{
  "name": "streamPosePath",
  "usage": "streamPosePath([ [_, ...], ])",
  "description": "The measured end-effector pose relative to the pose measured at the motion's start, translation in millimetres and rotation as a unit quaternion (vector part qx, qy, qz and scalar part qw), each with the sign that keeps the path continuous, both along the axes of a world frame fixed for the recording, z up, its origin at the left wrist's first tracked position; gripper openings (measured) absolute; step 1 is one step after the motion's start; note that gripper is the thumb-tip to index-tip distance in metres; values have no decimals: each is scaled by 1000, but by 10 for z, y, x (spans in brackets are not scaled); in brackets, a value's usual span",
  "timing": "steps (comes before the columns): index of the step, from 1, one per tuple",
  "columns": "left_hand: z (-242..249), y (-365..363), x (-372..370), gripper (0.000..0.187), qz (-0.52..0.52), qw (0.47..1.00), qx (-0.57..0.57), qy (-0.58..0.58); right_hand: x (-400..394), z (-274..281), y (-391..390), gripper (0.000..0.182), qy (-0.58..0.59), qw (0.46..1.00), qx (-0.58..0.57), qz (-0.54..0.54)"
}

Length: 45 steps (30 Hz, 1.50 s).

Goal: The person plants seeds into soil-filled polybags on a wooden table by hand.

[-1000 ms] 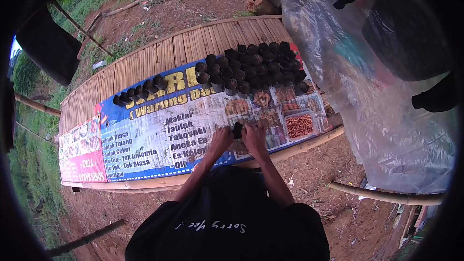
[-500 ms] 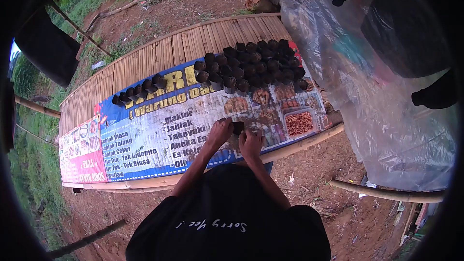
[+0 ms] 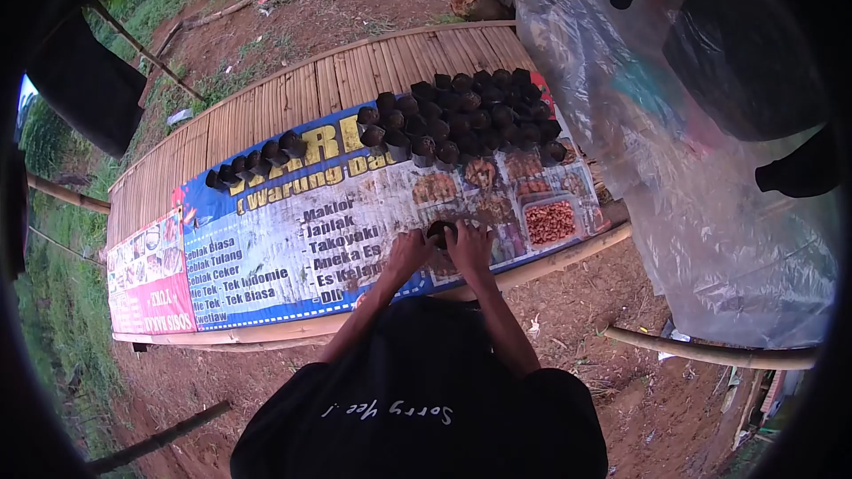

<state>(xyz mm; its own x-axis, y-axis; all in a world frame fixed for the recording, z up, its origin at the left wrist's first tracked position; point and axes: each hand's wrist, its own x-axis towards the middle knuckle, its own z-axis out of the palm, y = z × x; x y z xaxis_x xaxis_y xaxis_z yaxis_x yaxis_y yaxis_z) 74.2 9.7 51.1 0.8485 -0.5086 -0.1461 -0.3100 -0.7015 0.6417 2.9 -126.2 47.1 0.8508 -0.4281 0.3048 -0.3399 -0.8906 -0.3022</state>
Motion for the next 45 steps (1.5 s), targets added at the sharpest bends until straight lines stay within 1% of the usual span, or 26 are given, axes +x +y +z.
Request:
streamPosePath([
  [1, -69, -11, 21, 25, 0, 1000, -1, -2, 24, 20, -60, 28, -2, 1000, -1, 0],
  [2, -138, -20, 36, 22, -13, 999, -34, -15, 39, 39, -117, 27, 5, 999, -12, 35],
  [3, -76, -23, 38, 19, -26, 997, -67, -27, 42, 88, -133, 25, 12, 997, -23, 69],
  [7, 164, 3, 97, 14, -25, 994, -101, -39, -15, 291, -89, 20, 22, 998, 22, 57],
  [9, 205, 37, 154, 12, -31, 992, -118, -42, -82, 355, 5, 18, 52, 997, 56, 10],
  [11, 37, 37, 228, 11, -47, 992, -102, -51, -113, 174, 93, 18, 54, 997, 62, -5],
  [13, -3, 45, 200, 11, -66, 992, -88, -61, -209, 108, 183, 18, 54, 996, 66, -24],
  [16, 107, 12, 222, 13, -84, 990, -94, -66, -194, 143, 239, 19, 51, 994, 81, -48],
  [18, 170, -34, 257, 10, -94, 987, -109, -74, -191, 170, 270, 19, 19, 990, 111, -82],
  [19, 111, -46, 314, 10, -94, 987, -109, -75, -186, 95, 286, 19, 17, 990, 111, -82],
  [20, 39, -62, 363, 10, -119, 986, -82, -79, -199, 5, 314, 20, 34, 988, 130, -79],
  [21, 40, -84, 387, 11, -143, 985, -56, -84, -198, 44, 338, 20, 50, 985, 147, -76],
  [24, 94, -126, 386, 12, -137, 982, -101, -83, -264, 206, 411, 21, 46, 989, 125, -72],
  [25, 134, -131, 353, 12, -137, 982, -101, -80, -290, 155, 439, 21, 48, 988, 126, -72],
  [27, 207, -147, 330, 13, -147, 981, -83, -92, -286, -14, 490, 24, -18, 989, 123, -85],
  [28, 149, -136, 312, 13, -147, 981, -83, -93, -317, -133, 503, 24, -18, 989, 123, -84],
  [30, 53, -132, 274, 15, -117, 983, -87, -113, -351, -301, 459, 30, 22, 988, 121, -93],
  [31, 224, -115, 227, 15, -116, 983, -87, -114, -341, -128, 433, 30, 22, 988, 120, -92],
  [33, 522, -36, 64, 18, -50, 984, -46, -163, -360, 208, 369, 38, 56, 976, 174, -121],
  [34, 464, -18, 31, 18, -50, 984, -45, -163, -322, 216, 314, 38, 57, 975, 175, -121],
  [36, 260, 18, -12, 22, -6, 999, -11, -33, -255, 223, 206, 42, 92, 982, 110, -123],
  [38, 44, 21, -19, 20, -13, 999, -24, -33, -167, 211, 131, 39, 101, 986, 86, -102],
  [40, 36, -9, -2, 19, -22, 998, -40, -37, -117, 147, 55, 36, 107, 989, 60, -81],
  [42, 67, -29, 17, 14, -34, 998, -58, -18, -78, 142, 28, 28, 66, 997, 27, -22],
  [43, 97, -21, 22, 14, -35, 998, -57, -19, -73, 165, 39, 28, 66, 997, 28, -22],
  [45, 153, 1, 38, 12, -48, 992, -96, -66, -78, 224, 69, 23, 56, 998, 9, -9],
])
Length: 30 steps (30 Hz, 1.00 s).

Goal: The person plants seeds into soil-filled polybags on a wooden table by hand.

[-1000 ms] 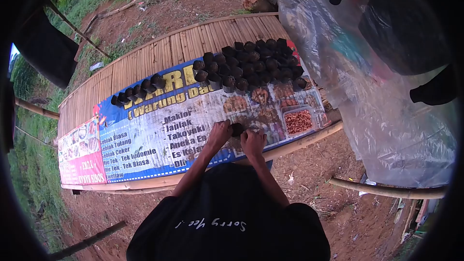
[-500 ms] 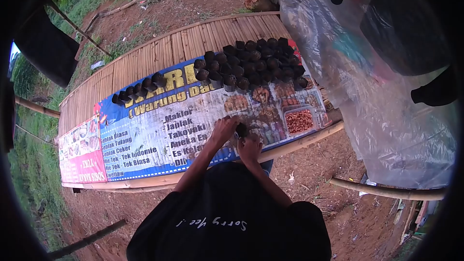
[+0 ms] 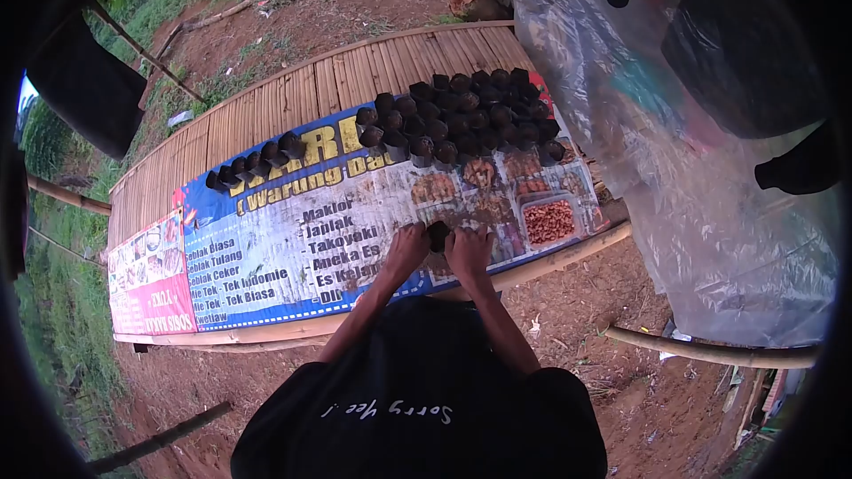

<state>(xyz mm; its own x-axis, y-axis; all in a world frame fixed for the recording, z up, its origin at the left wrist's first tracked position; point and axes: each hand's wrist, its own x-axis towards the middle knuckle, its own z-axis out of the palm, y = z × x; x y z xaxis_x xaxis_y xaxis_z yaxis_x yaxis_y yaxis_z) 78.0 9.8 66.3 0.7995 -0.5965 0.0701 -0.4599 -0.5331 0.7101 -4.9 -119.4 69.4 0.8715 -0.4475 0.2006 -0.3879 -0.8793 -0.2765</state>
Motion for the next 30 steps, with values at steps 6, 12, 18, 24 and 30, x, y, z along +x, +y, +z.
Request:
streamPosePath([
  [6, -80, 39, 237, 13, -57, 997, 51, -28, -16, -133, 178, 25, 33, 998, 47, -37],
  [12, -36, -19, 392, 12, -94, 993, 43, -52, -15, -114, 262, 30, 32, 994, 94, -53],
  [18, 12, -53, 446, 13, -124, 986, 50, -100, -45, -75, 366, 30, 39, 988, 122, -85],
  [24, 346, -3, 154, 16, -33, 992, 98, -74, -72, 131, 252, 40, 121, 967, 201, -100],
  [30, -120, 64, -35, 22, 49, 992, 112, 34, 74, -124, 9, 37, 39, 999, 16, -33],
])
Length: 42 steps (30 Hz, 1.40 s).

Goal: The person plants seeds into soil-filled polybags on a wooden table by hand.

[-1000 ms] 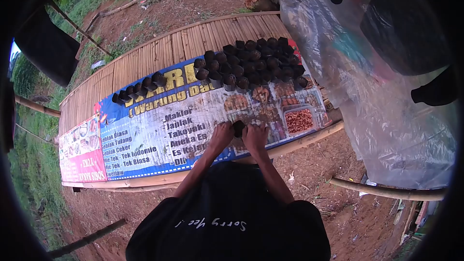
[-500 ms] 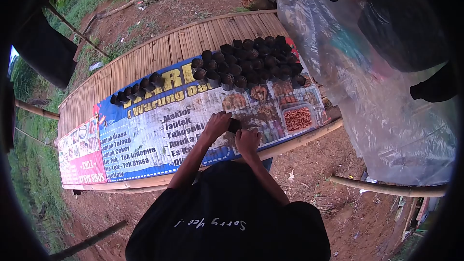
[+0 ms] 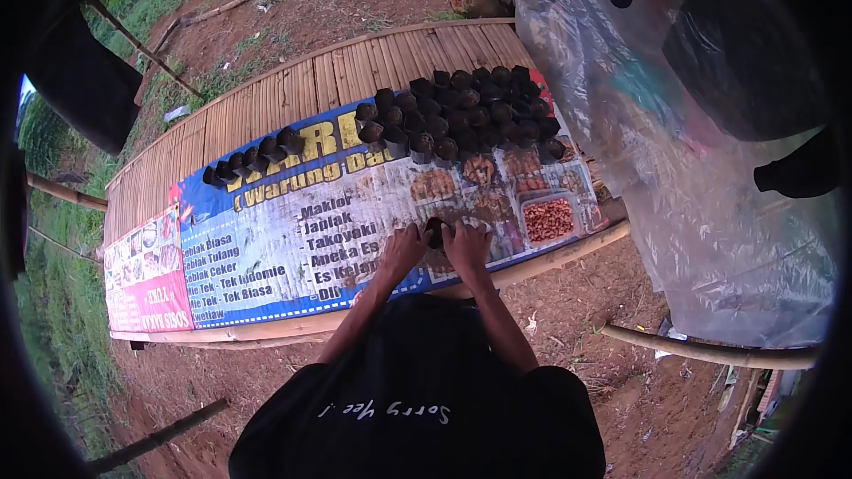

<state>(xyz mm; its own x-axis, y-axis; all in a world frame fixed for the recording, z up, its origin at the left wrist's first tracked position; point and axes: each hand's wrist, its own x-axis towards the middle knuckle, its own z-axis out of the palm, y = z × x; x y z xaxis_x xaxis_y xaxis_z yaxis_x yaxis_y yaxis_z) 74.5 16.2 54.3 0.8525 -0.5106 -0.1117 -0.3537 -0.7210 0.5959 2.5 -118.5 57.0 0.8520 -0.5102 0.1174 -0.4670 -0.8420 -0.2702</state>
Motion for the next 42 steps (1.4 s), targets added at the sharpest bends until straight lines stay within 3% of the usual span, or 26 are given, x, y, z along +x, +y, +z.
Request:
streamPosePath([
  [2, -192, -3, 26, 19, -40, 998, -40, 1, 28, -107, -63, 33, -20, 999, 9, 32],
  [7, -5, 28, 102, 12, -65, 993, -81, -64, -12, 156, -7, 21, -27, 997, 13, 66],
  [9, 70, 28, 136, 11, -60, 991, -90, -80, -92, 207, 89, 20, -84, 995, 3, 46],
  [13, -148, 14, 266, 12, -124, 988, -33, -86, -95, -101, 201, 24, 6, 995, 95, -6],
  [17, 43, -67, 256, 14, -128, 990, -44, -47, -140, 47, 224, 26, -40, 993, 108, -24],
  [23, -17, -151, 293, 18, -162, 979, -23, -121, -200, -168, 296, 27, -30, 992, 116, -27],
  [25, 74, -194, 331, 21, -191, 972, -30, -136, -213, -331, 326, 28, -78, 982, 157, -70],
  [29, 26, -228, 352, 17, -189, 969, 3, -158, -242, -403, 285, 33, -92, 978, 178, -64],
  [31, 110, -224, 237, 19, -28, 995, -31, -85, -209, -29, 220, 38, -25, 970, 204, -129],
  [32, 220, -161, 175, 25, -25, 996, -10, -81, -198, -31, 169, 38, -18, 969, 206, -136],
  [35, 436, -38, 16, 30, -69, 997, 3, 21, -133, -52, -19, 41, -42, 981, 157, -108],
  [36, 187, -39, 2, 33, -31, 998, 13, 43, -98, -35, -61, 40, -17, 992, 114, -60],
  [38, 8, -26, -38, 31, -29, 999, 3, 37, -58, -28, -96, 34, -13, 999, 50, 6],
  [42, -77, -33, -16, 21, -35, 998, -49, -1, -16, -34, -152, 26, -50, 995, 43, 73],
])
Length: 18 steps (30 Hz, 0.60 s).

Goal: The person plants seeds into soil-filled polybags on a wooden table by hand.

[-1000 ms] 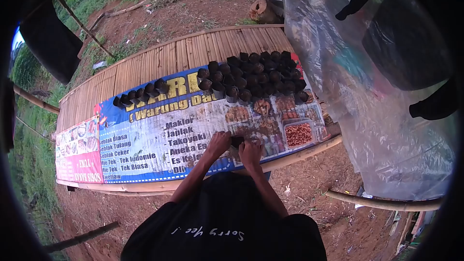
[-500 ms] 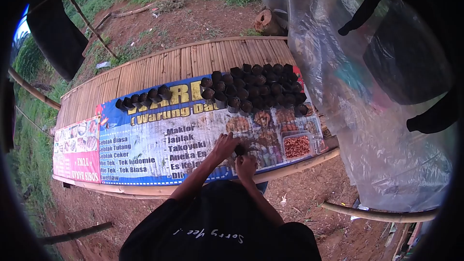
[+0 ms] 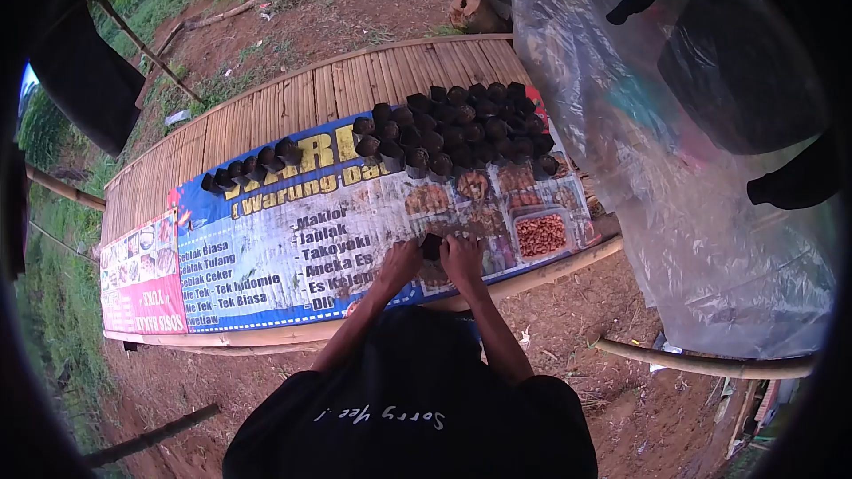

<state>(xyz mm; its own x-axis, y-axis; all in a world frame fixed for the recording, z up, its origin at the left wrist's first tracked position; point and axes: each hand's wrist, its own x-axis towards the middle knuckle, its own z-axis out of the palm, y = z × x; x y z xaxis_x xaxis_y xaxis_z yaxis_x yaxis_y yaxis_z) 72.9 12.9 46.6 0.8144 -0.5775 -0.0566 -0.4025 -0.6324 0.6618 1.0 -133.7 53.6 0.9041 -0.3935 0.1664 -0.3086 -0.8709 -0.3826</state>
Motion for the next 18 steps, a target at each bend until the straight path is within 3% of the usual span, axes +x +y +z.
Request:
streamPosePath([
  [6, 368, 38, 88, 13, -5, 997, -74, 2, -44, 153, 83, 18, -39, 999, -6, 17],
  [10, 56, 90, 198, 14, -58, 998, -19, 13, -124, -89, 190, 17, -40, 999, -16, -12],
  [12, 67, 114, 184, 13, -38, 995, -89, -7, -67, -61, 188, 16, -48, 998, -21, -18],
  [18, 71, 160, 190, 13, -39, 996, -84, -1, -32, -60, 225, 17, -58, 998, 6, -26],
])
